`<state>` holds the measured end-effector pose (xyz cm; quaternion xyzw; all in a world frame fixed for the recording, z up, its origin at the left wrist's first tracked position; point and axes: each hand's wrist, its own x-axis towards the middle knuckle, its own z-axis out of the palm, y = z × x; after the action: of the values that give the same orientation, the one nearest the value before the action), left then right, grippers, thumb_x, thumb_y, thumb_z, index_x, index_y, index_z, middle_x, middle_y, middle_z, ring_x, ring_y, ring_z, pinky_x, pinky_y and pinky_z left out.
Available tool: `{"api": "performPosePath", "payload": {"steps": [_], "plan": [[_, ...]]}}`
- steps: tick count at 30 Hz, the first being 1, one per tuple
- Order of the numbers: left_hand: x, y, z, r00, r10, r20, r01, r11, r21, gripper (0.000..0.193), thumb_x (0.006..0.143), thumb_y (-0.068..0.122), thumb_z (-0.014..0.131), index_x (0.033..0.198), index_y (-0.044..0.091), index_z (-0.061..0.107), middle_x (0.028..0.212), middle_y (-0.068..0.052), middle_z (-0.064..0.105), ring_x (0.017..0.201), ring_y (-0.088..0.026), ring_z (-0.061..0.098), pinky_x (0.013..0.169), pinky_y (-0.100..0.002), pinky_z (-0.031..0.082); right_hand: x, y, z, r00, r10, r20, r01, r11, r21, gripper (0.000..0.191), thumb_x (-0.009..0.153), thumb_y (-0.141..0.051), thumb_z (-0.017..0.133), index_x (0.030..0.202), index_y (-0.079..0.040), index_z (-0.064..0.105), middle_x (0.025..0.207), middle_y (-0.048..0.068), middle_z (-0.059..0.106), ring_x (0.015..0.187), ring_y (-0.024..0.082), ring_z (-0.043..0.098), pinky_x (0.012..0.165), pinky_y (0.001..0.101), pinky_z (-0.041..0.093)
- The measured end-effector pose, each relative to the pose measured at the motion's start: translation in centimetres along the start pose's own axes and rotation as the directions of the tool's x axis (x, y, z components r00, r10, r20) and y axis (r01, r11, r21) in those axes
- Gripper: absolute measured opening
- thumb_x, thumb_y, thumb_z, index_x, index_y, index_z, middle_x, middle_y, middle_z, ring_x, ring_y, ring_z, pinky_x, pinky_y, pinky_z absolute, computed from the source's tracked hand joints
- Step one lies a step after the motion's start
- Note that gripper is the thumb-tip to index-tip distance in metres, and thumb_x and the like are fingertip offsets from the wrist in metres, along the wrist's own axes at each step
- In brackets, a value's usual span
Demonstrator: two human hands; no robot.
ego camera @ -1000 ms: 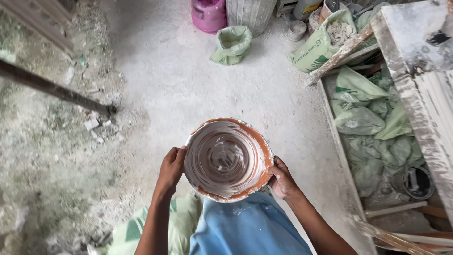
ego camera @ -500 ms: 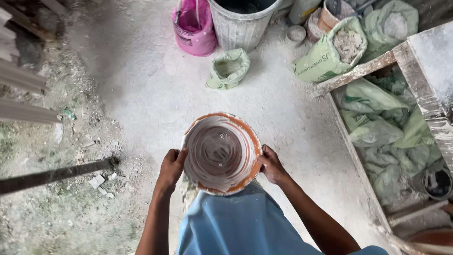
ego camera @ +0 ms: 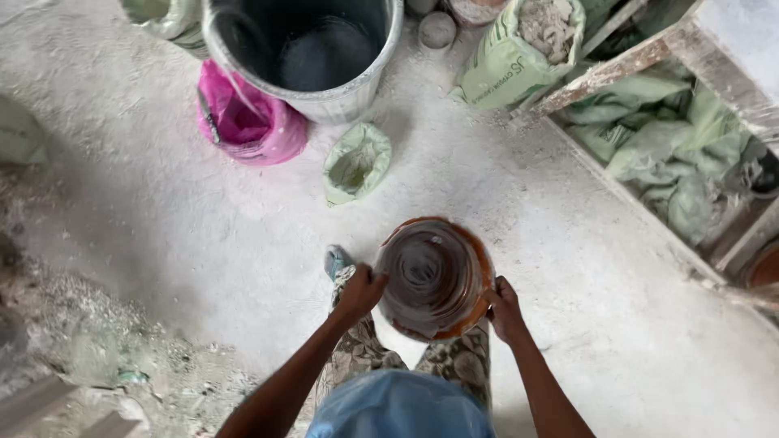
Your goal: The person wipes dust off plaster molding strips with a cloth, then uses a brush to apply a brown liquid stain along the grooved surface of a strip. They then pour water from a pink cup into a bowl, stir it, and scoop gypsum powder from a bag into the bowl.
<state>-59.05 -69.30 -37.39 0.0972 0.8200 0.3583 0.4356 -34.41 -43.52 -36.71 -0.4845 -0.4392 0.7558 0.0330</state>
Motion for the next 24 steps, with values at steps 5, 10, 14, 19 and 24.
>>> {"api": "performPosePath", "payload": {"steps": [5,10,14,19,24], "plan": [[13.5,0.2,1.7,0.997,0.077,0.021,-0.077,0.997,0.028,0.047,0.088,0.042,0.066,0.102,-0.002,0.058,0.091,-0.026,0.068,0.087,-0.039,0.068,0.076,-0.048,0.052,8.4,2.1,-0.3,0.991,-0.002,-0.133,0.015,0.996,0.09,0.014,0.094,-0.008,0.062,0.095,-0.014,0.049,0.086,0.002,0.058,0.072,0.012,0.057,0.056,0.0333,0.052],[27.0,-3.3,7.3,0.993,0.111,-0.027,-0.111,0.994,0.017,0.047,0.089,0.041,0.065,0.103,-0.003,0.056,0.094,-0.029,0.069,0.091,-0.045,0.068,0.079,-0.05,0.052,22.1,4.9,-1.2,0.978,0.066,-0.197,-0.037,0.988,0.148,0.013,0.089,-0.006,0.059,0.096,-0.015,0.051,0.089,0.002,0.061,0.077,0.013,0.062,0.06,0.0343,0.057],[37.7,-6.7,11.0,0.974,0.225,-0.028,-0.222,0.972,0.077,0.052,0.089,0.04,0.066,0.102,-0.009,0.055,0.096,-0.033,0.067,0.095,-0.048,0.067,0.08,-0.053,0.052,35.2,9.1,-0.9,0.994,-0.081,-0.069,0.091,0.981,0.17,0.016,0.094,-0.005,0.062,0.102,-0.013,0.051,0.096,0.003,0.06,0.084,0.013,0.06,0.07,0.0318,0.055],[47.3,-8.1,13.9,0.952,0.295,-0.08,-0.296,0.955,0.007,0.056,0.087,0.038,0.067,0.111,-0.011,0.055,0.103,-0.034,0.067,0.098,-0.048,0.067,0.085,-0.052,0.052,48.2,12.5,-1.7,0.987,-0.054,-0.154,0.077,0.987,0.141,0.018,0.09,-0.003,0.061,0.095,-0.015,0.049,0.085,0.004,0.059,0.075,0.019,0.061,0.063,0.0398,0.054],[52.4,-11.3,17.1,0.949,0.313,-0.043,-0.316,0.945,-0.08,0.062,0.091,0.038,0.062,0.126,-0.012,0.051,0.119,-0.035,0.062,0.114,-0.047,0.062,0.1,-0.047,0.046,55.3,14.7,-4.8,0.99,-0.137,0.034,0.134,0.988,0.072,0.015,0.097,-0.007,0.062,0.105,-0.015,0.053,0.099,0.007,0.065,0.087,0.023,0.064,0.071,0.0437,0.055]]}}
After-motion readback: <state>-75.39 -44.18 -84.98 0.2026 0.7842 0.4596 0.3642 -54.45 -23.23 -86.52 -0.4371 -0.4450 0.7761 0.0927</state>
